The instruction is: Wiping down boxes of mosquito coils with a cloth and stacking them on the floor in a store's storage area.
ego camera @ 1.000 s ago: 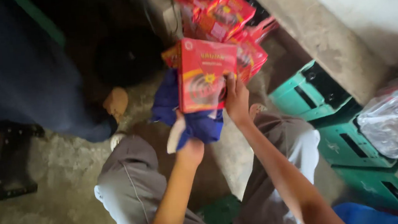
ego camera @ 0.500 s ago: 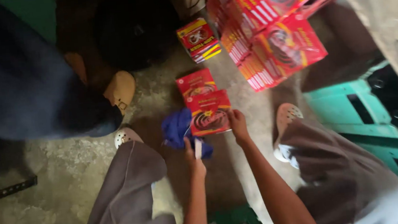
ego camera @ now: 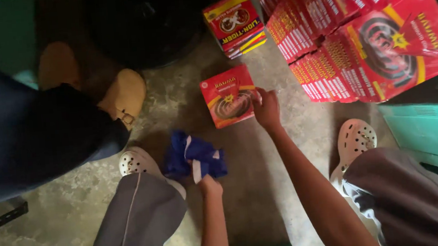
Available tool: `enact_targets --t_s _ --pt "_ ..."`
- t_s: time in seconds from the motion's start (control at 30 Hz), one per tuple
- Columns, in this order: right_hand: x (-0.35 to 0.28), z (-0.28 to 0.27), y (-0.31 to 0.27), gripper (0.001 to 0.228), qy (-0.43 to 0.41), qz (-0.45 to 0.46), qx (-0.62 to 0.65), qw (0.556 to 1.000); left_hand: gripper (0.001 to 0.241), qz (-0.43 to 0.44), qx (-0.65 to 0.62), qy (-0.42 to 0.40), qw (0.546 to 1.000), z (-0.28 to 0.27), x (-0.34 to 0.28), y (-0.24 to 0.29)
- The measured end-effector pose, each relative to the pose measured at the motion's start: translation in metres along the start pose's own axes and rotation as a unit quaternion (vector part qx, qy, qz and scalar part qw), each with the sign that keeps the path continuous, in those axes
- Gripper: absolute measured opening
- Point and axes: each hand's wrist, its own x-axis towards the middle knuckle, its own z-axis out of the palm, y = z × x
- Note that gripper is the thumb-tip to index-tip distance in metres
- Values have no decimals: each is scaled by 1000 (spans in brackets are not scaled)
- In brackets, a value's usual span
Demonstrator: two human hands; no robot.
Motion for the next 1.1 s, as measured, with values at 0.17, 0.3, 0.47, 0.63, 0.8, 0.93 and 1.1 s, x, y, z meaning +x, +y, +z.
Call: enact_targets --t_s 0.17,0.3,0.47,0.63,0.8,0.93,1.1 --pt "3 17 47 42 92 -76 -139 983 56 220 271 -9 937 -9 100 -37" --pt "13 36 82 42 -48 68 -1 997 62 98 367 -27 925 71 107 -10" --pt "23 50 80 54 -135 197 70 969 60 -21 263 -130 956 77 140 -40" --pt "15 43 113 66 -150 137 205 958 46 345 458 -156 805 77 143 -36" --pt "3 -44 -7 64 -51 196 233 951 43 97 314 34 944 180 23 65" --pt "1 -102 -104 66 -79 218 302 925 47 0 -41 -240 970 209 1 89" --pt "-47 -203 -260 75 -160 157 453 863 54 -70 -26 -416 906 253 -126 135"
